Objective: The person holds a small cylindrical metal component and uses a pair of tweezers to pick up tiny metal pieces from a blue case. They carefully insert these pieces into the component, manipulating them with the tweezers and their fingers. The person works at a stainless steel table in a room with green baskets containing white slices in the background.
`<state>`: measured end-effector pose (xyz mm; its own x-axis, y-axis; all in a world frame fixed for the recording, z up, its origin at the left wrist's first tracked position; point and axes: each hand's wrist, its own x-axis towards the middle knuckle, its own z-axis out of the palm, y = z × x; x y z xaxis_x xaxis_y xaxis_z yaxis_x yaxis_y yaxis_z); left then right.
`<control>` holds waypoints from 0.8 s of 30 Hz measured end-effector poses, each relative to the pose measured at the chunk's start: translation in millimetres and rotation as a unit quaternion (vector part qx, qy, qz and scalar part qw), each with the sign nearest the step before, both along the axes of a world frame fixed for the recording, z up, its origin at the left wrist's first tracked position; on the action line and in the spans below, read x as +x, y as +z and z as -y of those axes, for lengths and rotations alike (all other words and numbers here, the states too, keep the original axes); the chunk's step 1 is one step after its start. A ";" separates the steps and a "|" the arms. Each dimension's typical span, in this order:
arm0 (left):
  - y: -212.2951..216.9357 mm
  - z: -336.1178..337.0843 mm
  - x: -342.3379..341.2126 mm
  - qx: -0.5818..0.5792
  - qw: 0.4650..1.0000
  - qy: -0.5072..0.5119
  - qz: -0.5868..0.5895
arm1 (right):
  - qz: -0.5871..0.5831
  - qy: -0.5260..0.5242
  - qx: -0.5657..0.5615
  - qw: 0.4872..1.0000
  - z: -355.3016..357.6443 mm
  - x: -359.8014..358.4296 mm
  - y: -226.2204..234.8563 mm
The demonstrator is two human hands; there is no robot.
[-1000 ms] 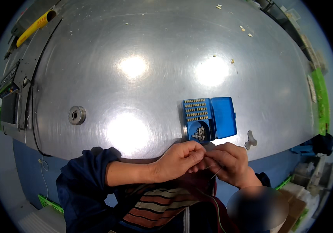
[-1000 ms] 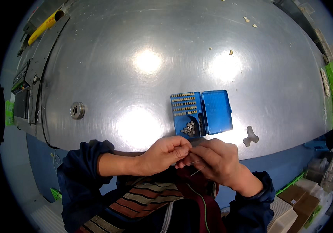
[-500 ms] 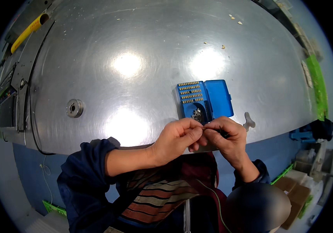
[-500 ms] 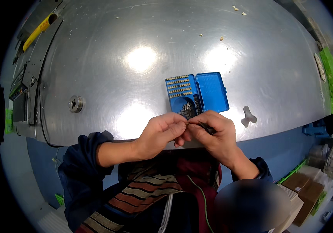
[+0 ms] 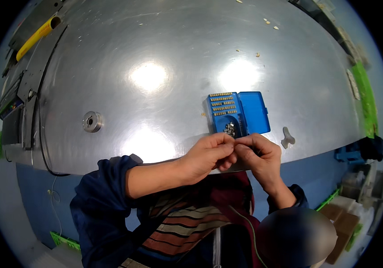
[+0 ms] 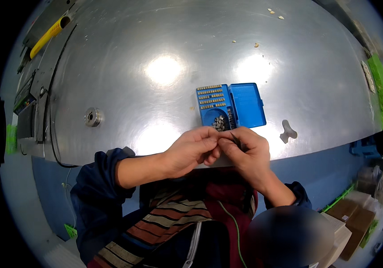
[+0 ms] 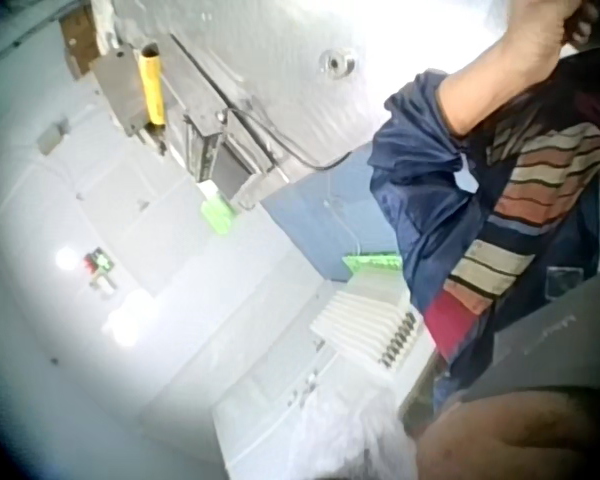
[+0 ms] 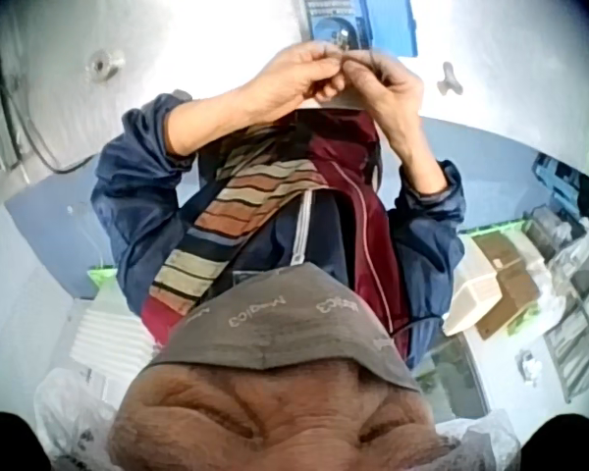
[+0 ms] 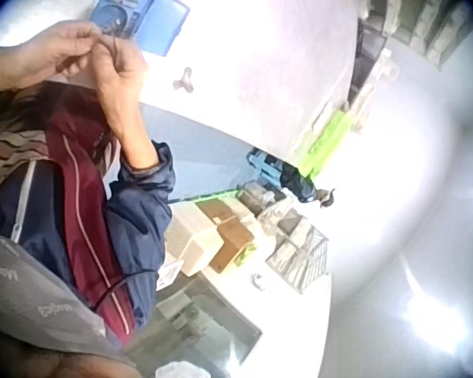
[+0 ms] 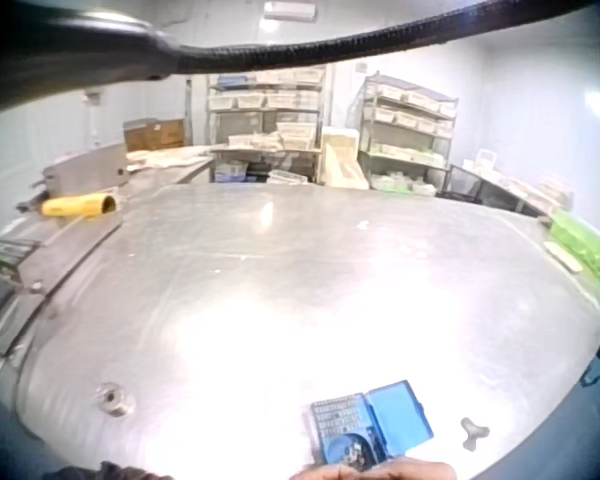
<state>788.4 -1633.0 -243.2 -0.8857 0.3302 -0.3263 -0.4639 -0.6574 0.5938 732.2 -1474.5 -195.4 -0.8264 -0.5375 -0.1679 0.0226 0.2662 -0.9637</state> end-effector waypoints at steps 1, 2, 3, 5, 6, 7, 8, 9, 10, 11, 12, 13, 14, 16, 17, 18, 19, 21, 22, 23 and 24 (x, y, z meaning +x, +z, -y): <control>0.4 1.6 3.0 -0.015 1.000 -0.020 -0.006 | -0.009 -0.012 0.004 1.000 -1.0 0.9 0.3; 1.6 3.0 6.7 -0.030 0.999 -0.040 -0.011 | -0.017 -0.023 0.009 1.000 -3.2 1.8 0.9; 5.5 4.9 8.8 -0.046 0.997 -0.063 -0.018 | -0.028 -0.037 0.012 0.999 -6.0 1.5 1.4; 19.6 12.1 17.4 -0.154 0.985 -0.051 -0.057 | -0.029 -0.048 -0.002 0.998 -13.7 -1.2 0.0; 25.9 17.9 21.4 -0.214 0.972 -0.036 -0.089 | -0.022 -0.061 -0.005 0.998 -17.5 -0.9 0.6; 29.1 22.9 24.3 -0.273 0.954 -0.021 -0.120 | -0.015 -0.074 -0.008 0.997 -18.6 -0.2 2.1; 26.0 27.4 22.7 -0.368 0.915 0.061 -0.153 | -0.011 -0.088 0.000 0.996 -16.6 1.9 7.4; 25.1 37.1 17.4 -0.466 0.866 0.100 -0.153 | -0.010 -0.096 -0.004 0.995 -18.0 2.6 6.3; 25.7 45.9 8.3 -0.528 0.820 0.139 -0.171 | -0.007 -0.103 -0.008 0.995 -19.8 3.1 5.3; 25.8 52.3 -1.1 -0.587 0.768 0.175 -0.188 | -0.005 -0.111 -0.011 0.994 -21.9 3.6 4.3; 24.3 55.4 -7.6 -0.626 0.727 0.192 -0.207 | -0.006 -0.102 -0.005 0.995 -23.6 3.4 4.5; 19.0 57.4 -14.5 -0.662 0.684 0.207 -0.227 | -0.008 -0.095 0.002 0.995 -25.3 2.8 4.5; 14.0 57.9 -18.4 -0.695 0.638 0.221 -0.247 | -0.010 -0.088 0.009 0.996 -26.9 2.6 4.9; 6.4 56.5 -21.6 -0.732 0.607 0.180 -0.250 | -0.025 -0.090 0.009 0.996 -28.0 4.4 6.1; 5.2 55.7 -22.9 -0.750 0.591 0.159 -0.251 | -0.033 -0.091 0.009 0.995 -28.1 5.4 6.8; 3.9 54.0 -24.4 -0.757 0.582 0.157 -0.252 | -0.040 -0.094 0.012 0.995 -29.8 5.9 6.6; 2.3 53.7 -26.2 -0.761 0.572 0.156 -0.265 | -0.034 -0.094 0.020 0.995 -33.0 5.0 6.3; -1.0 54.1 -28.2 -0.767 0.551 0.156 -0.288 | -0.021 -0.092 0.036 0.995 -40.4 2.7 5.9; -2.3 53.1 -29.0 -0.770 0.542 0.160 -0.298 | -0.019 -0.096 0.037 0.995 -42.4 2.4 4.6; -3.4 52.0 -29.4 -0.772 0.532 0.164 -0.307 | -0.017 -0.100 0.039 0.994 -43.7 2.0 2.4; -4.7 51.3 -29.9 -0.774 0.523 0.168 -0.316 | -0.014 -0.104 0.039 0.994 -44.4 1.8 0.8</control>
<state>758.5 -1684.3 -247.8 -0.9016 -0.1043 0.4198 0.1337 0.8558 0.4998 734.0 -1430.1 -194.5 -0.9229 -0.3417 -0.1773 0.0575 0.3332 -0.9411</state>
